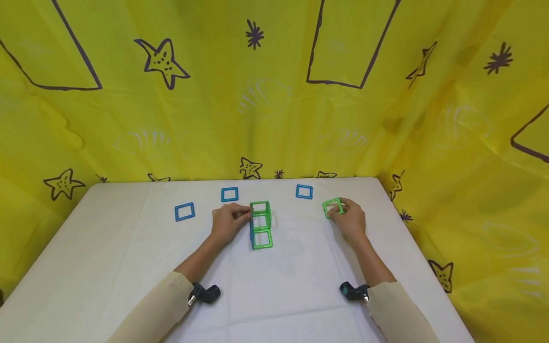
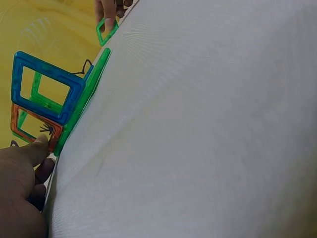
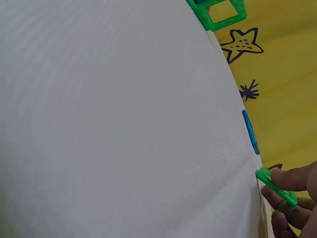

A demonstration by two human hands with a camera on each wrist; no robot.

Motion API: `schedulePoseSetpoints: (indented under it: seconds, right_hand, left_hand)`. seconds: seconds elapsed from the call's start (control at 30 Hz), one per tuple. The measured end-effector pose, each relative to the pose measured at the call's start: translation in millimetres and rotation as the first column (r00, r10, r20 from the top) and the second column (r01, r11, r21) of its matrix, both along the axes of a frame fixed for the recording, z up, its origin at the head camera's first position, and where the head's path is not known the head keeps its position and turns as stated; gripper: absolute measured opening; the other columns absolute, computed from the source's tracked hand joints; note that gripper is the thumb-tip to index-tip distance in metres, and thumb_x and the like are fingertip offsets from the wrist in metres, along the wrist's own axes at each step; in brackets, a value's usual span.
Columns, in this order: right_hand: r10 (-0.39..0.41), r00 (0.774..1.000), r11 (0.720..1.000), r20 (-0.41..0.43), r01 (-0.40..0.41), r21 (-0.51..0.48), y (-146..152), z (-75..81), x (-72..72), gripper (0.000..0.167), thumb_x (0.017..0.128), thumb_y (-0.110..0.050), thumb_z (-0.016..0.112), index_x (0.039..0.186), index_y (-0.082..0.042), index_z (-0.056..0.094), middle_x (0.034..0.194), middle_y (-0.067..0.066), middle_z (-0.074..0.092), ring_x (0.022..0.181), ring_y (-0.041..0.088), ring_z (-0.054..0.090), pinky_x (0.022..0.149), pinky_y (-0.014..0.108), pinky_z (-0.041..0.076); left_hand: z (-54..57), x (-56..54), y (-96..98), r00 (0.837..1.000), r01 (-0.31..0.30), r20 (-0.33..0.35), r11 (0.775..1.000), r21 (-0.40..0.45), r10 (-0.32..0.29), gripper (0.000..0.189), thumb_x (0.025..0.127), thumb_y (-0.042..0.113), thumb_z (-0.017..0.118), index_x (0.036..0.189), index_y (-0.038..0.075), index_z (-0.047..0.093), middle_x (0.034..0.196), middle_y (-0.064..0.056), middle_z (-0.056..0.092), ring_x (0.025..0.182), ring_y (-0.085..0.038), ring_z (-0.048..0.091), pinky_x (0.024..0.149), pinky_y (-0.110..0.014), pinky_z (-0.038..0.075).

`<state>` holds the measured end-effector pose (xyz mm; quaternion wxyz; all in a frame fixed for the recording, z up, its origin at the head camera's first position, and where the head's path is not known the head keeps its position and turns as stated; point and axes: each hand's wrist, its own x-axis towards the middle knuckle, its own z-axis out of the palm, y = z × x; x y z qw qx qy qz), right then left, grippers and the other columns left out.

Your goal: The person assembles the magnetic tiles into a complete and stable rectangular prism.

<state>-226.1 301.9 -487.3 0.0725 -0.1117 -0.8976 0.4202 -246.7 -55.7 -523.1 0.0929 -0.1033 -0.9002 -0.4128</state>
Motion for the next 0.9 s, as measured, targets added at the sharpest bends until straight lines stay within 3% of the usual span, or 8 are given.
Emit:
schedulePoseSetpoints:
  seconds: [0.17, 0.23, 0.33, 0.47, 0.63, 0.8, 0.9]
  right_hand:
    - [-0.035, 0.999, 0.999, 0.007, 0.035, -0.005, 0, 1.3, 1.3, 0.047, 0.103, -0.017, 0.070, 0.141, 0.009, 0.060, 0.129, 0.030, 0.067, 0.123, 0.039, 0.057, 0.097, 0.047, 0.046]
    - [-0.047, 0.999, 0.999, 0.005, 0.048, -0.025, 1, 1.7, 1.8, 0.042, 0.104, -0.016, 0.067, 0.137, 0.010, 0.063, 0.125, 0.028, 0.069, 0.126, 0.038, 0.055, 0.099, 0.047, 0.044]
    - [-0.051, 0.999, 0.998, -0.002, 0.051, -0.045, 3, 2.4, 3.5, 0.036, 0.106, -0.015, 0.062, 0.132, 0.010, 0.067, 0.113, 0.022, 0.075, 0.118, 0.033, 0.058, 0.089, 0.035, 0.048]
    - [-0.024, 1.000, 0.998, 0.010, 0.025, -0.061, 6, 4.6, 7.4, 0.035, 0.108, -0.016, 0.059, 0.129, 0.010, 0.069, 0.106, 0.017, 0.078, 0.092, 0.018, 0.062, 0.067, 0.022, 0.045]
    - [0.013, 0.999, 0.993, 0.053, -0.006, -0.120, 7, 9.1, 13.1, 0.039, 0.106, -0.022, 0.063, 0.129, 0.010, 0.069, 0.104, 0.014, 0.075, 0.076, 0.008, 0.061, 0.063, 0.023, 0.048]
    - [0.068, 0.995, 0.980, 0.066, -0.054, -0.191, 5, 13.9, 20.0, 0.039, 0.107, -0.020, 0.062, 0.127, 0.012, 0.069, 0.095, 0.007, 0.075, 0.076, 0.010, 0.061, 0.065, 0.024, 0.054]
    - [0.101, 0.992, 0.975, 0.079, -0.083, -0.204, 3, 16.4, 24.4, 0.037, 0.106, -0.019, 0.061, 0.126, 0.011, 0.070, 0.102, 0.009, 0.077, 0.082, 0.010, 0.059, 0.066, 0.024, 0.052]
  left_hand:
    - [-0.5, -0.2, 0.3, 1.000, -0.002, 0.002, 1.000, -0.001, 0.002, 0.021, 0.094, 0.027, 0.082, 0.113, 0.018, 0.083, 0.107, 0.004, 0.079, 0.079, -0.016, 0.055, 0.085, -0.043, 0.027]
    - [-0.3, -0.1, 0.3, 1.000, -0.001, 0.000, 1.000, -0.001, 0.001, 0.021, 0.094, 0.027, 0.082, 0.113, 0.018, 0.083, 0.107, 0.004, 0.079, 0.079, -0.016, 0.055, 0.085, -0.043, 0.027]
    - [-0.2, 0.2, 0.0, 1.000, 0.000, -0.001, 1.000, 0.001, 0.000, 0.021, 0.094, 0.027, 0.082, 0.113, 0.018, 0.083, 0.107, 0.004, 0.079, 0.080, -0.016, 0.055, 0.085, -0.043, 0.027]
    - [0.1, 0.4, 0.0, 1.000, 0.002, -0.001, 1.000, 0.001, -0.002, 0.021, 0.094, 0.027, 0.082, 0.113, 0.018, 0.083, 0.107, 0.005, 0.079, 0.081, -0.015, 0.056, 0.085, -0.043, 0.027]
    - [1.2, 1.0, 0.3, 1.000, 0.003, 0.005, 1.000, 0.002, -0.003, 0.022, 0.094, 0.028, 0.082, 0.114, 0.018, 0.083, 0.107, 0.004, 0.080, 0.082, -0.016, 0.057, 0.086, -0.044, 0.027]
    - [2.2, 1.3, 0.3, 1.000, 0.001, 0.008, 1.000, 0.003, -0.001, 0.022, 0.095, 0.028, 0.081, 0.114, 0.018, 0.083, 0.107, 0.005, 0.080, 0.080, -0.015, 0.056, 0.085, -0.043, 0.027]
    - [2.1, 1.0, 0.2, 1.000, -0.003, 0.006, 1.000, 0.000, 0.003, 0.021, 0.095, 0.028, 0.081, 0.113, 0.018, 0.083, 0.106, 0.005, 0.080, 0.078, -0.015, 0.055, 0.083, -0.043, 0.027]
